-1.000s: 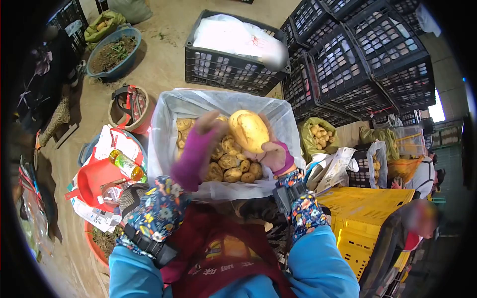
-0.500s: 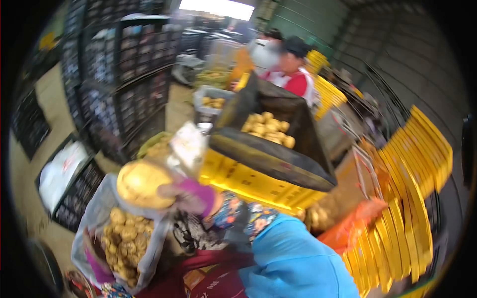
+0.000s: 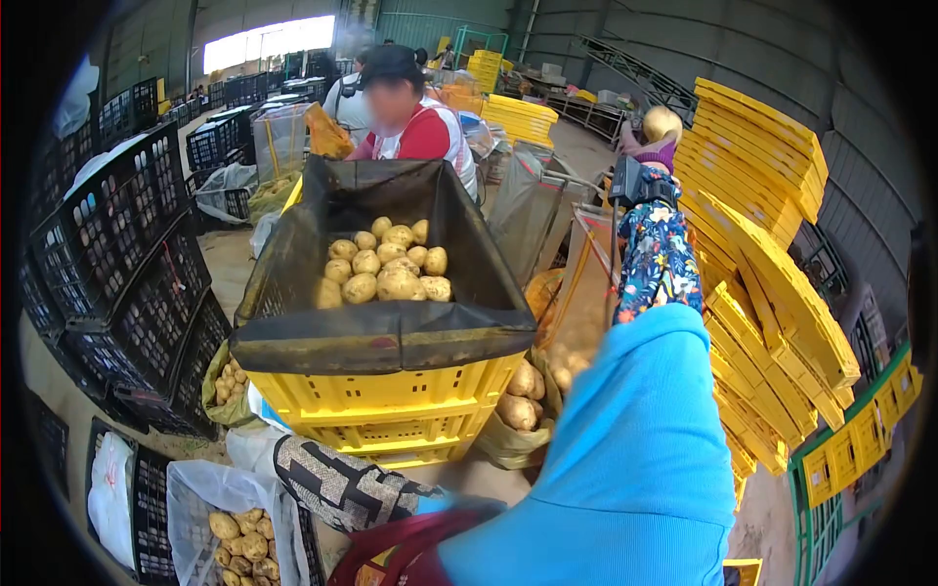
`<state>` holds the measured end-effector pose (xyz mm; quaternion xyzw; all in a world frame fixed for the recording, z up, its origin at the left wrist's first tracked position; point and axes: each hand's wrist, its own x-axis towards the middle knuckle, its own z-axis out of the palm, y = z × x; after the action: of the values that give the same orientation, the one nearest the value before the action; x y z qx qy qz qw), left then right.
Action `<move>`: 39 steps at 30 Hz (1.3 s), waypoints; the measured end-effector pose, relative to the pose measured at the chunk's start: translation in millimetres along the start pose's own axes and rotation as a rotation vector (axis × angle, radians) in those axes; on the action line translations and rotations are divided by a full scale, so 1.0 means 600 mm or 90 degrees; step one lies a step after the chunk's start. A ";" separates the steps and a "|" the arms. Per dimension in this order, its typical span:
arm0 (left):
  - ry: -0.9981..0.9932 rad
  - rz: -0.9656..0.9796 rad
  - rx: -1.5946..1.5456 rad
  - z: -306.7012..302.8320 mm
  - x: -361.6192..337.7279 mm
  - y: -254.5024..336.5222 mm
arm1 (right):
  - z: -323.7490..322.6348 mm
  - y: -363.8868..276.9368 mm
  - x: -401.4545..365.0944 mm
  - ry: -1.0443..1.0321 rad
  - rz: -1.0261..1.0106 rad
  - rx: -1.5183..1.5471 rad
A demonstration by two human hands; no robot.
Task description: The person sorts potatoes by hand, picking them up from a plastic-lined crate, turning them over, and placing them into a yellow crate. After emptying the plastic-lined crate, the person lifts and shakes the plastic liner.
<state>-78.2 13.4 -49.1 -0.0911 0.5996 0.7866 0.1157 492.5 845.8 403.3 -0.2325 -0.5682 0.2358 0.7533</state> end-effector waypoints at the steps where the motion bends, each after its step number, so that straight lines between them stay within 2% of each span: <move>1: 0.002 0.001 -0.006 0.003 0.001 0.000 | 0.031 -0.017 -0.003 -0.037 0.084 0.097; 2: 0.001 0.004 -0.009 0.001 0.000 0.004 | 0.069 -0.033 -0.030 -0.076 0.179 0.192; 5: -0.014 0.012 -0.014 0.000 -0.005 0.009 | 0.231 -0.166 -0.206 -0.133 0.430 0.441; 7: -0.025 0.019 -0.026 -0.006 -0.003 0.010 | 0.291 -0.202 -0.330 -0.506 0.228 0.419; 9: -0.031 0.025 -0.051 -0.032 -0.012 0.004 | 0.349 -0.322 -0.470 -0.601 0.346 0.384; 11: -0.028 0.035 -0.083 -0.061 -0.045 0.007 | 0.376 -0.403 -0.610 -0.773 0.171 0.253; 13: -0.005 0.042 -0.110 -0.082 -0.092 0.005 | 0.411 -0.437 -0.733 -1.041 -0.038 0.172; 15: 0.011 0.057 -0.123 -0.085 -0.126 0.017 | 0.491 -0.414 -0.887 -1.355 0.092 0.281; 17: 0.040 0.099 -0.102 -0.093 -0.145 0.027 | 0.565 -0.368 -1.058 -1.517 0.108 0.205; 19: 0.111 0.205 -0.025 -0.101 -0.148 0.024 | 0.588 -0.339 -1.226 -1.467 -0.127 0.179; 21: 0.129 0.082 -0.185 -0.093 -0.149 0.059 | 0.601 -0.319 -1.367 -1.610 -0.276 0.159; 22: 0.121 0.119 -0.172 -0.056 -0.136 0.055 | 0.625 -0.290 -1.391 -1.711 -0.315 0.040; 25: 0.150 0.067 -0.201 -0.038 -0.136 0.092 | 0.703 -0.231 -1.581 -1.751 -0.272 -0.201; 27: 0.199 0.025 -0.200 -0.041 -0.126 0.104 | 0.760 -0.111 -1.725 -1.550 -0.026 -0.222; 29: 0.236 -0.037 -0.240 -0.051 -0.112 0.110 | 0.806 -0.078 -1.802 -1.340 0.032 -0.309; 32: 0.256 -0.046 -0.272 -0.053 -0.109 0.106 | 0.819 -0.039 -1.863 -1.220 0.116 -0.332; 36: 0.244 -0.075 -0.250 -0.050 -0.100 0.115 | 0.829 -0.012 -1.868 -1.322 0.193 -0.224; 37: 0.234 -0.071 -0.239 -0.049 -0.098 0.116 | 0.821 -0.009 -1.866 -1.335 0.095 -0.174; 39: 0.249 -0.083 -0.204 -0.044 -0.093 0.105 | 0.787 -0.110 -1.774 -1.361 0.096 0.097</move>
<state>-43.1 -31.9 17.5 -0.2970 0.4715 0.8297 0.0324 -216.5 174.0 -234.0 0.1076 -0.9007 0.3977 -0.1381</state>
